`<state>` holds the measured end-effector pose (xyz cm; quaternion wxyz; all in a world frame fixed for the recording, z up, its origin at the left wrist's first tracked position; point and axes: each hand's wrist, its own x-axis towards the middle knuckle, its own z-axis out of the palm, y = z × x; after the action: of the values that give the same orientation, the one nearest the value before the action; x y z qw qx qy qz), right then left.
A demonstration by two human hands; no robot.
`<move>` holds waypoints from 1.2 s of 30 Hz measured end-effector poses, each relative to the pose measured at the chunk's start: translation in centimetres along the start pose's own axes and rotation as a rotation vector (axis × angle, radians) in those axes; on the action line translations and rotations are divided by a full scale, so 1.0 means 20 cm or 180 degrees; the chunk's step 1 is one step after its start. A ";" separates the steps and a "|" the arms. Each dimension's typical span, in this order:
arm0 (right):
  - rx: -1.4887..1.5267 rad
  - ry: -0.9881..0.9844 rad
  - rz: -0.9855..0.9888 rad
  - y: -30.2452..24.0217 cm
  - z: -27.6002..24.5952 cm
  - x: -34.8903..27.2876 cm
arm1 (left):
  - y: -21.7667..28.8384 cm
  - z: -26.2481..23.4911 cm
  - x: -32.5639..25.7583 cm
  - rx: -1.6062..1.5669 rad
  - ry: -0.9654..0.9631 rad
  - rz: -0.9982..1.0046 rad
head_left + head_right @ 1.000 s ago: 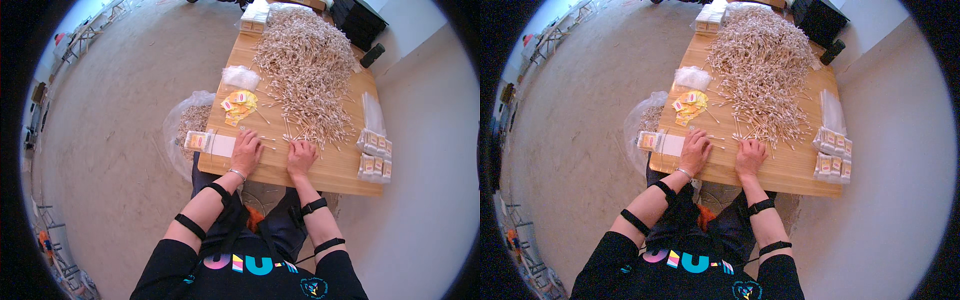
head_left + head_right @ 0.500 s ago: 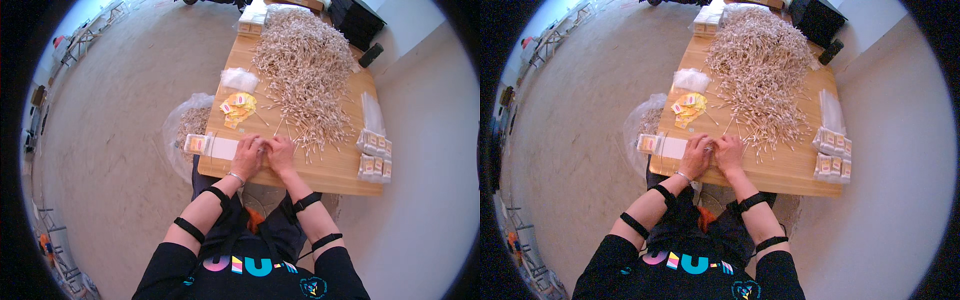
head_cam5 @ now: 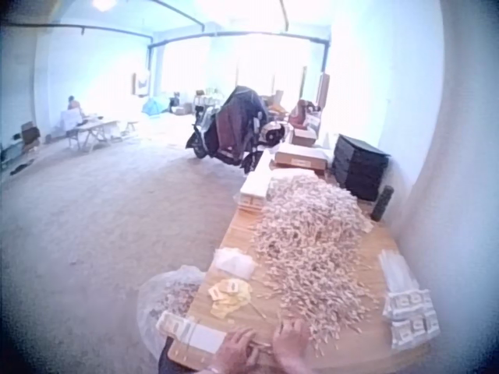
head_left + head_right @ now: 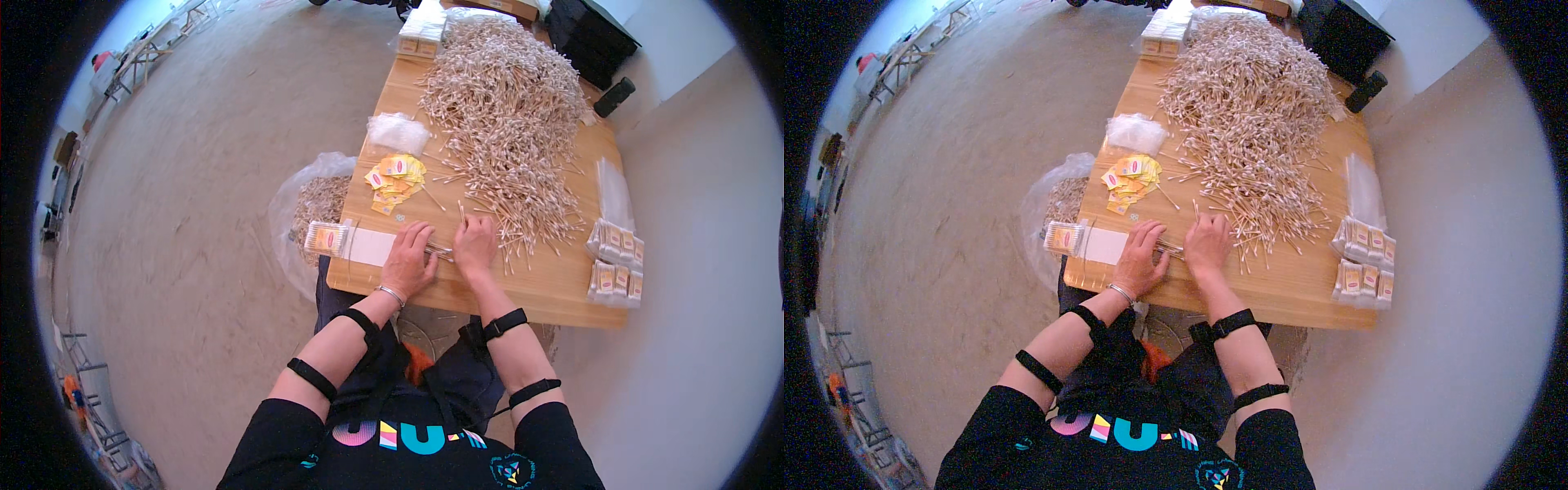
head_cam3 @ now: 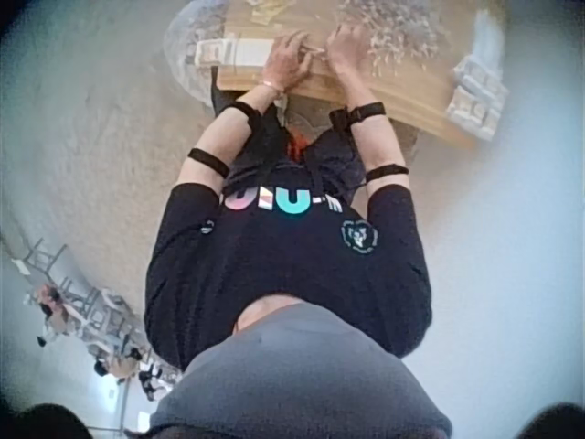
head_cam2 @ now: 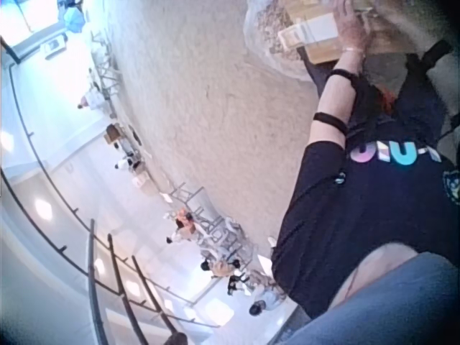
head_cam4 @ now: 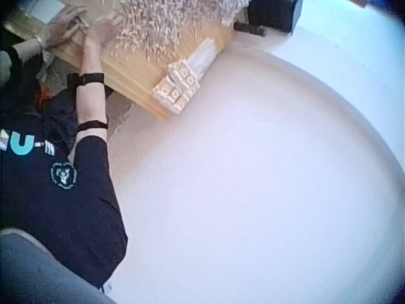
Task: Sorting, counting, and packaging cotton swabs into small bags with labels.
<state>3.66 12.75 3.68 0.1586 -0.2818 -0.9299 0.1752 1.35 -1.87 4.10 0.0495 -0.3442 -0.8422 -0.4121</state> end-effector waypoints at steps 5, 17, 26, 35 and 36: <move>0.0248 -0.0029 -0.0086 -0.03 0.02 0.08 | -0.01 -0.01 0.00 0.0034 -0.0055 0.0059; 0.0507 0.0064 -0.0658 -0.06 0.10 0.14 | -0.01 0.03 -0.02 -0.0124 0.0216 -0.0232; 0.1242 -0.0376 -0.0991 0.05 0.02 -0.10 | -0.03 0.04 -0.01 0.0353 -0.0115 0.0148; -0.0035 0.0351 0.0138 0.26 -0.20 -0.32 | 0.00 -0.02 -0.02 0.0220 -0.0319 0.0343; 0.0061 0.0130 0.0117 0.26 -0.21 -0.32 | 0.00 -0.03 -0.02 0.0200 -0.0356 0.0355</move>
<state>12.81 13.97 3.92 0.1770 -0.3008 -0.9194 0.1813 1.60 -2.54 4.24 0.0360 -0.4113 -0.8356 -0.3622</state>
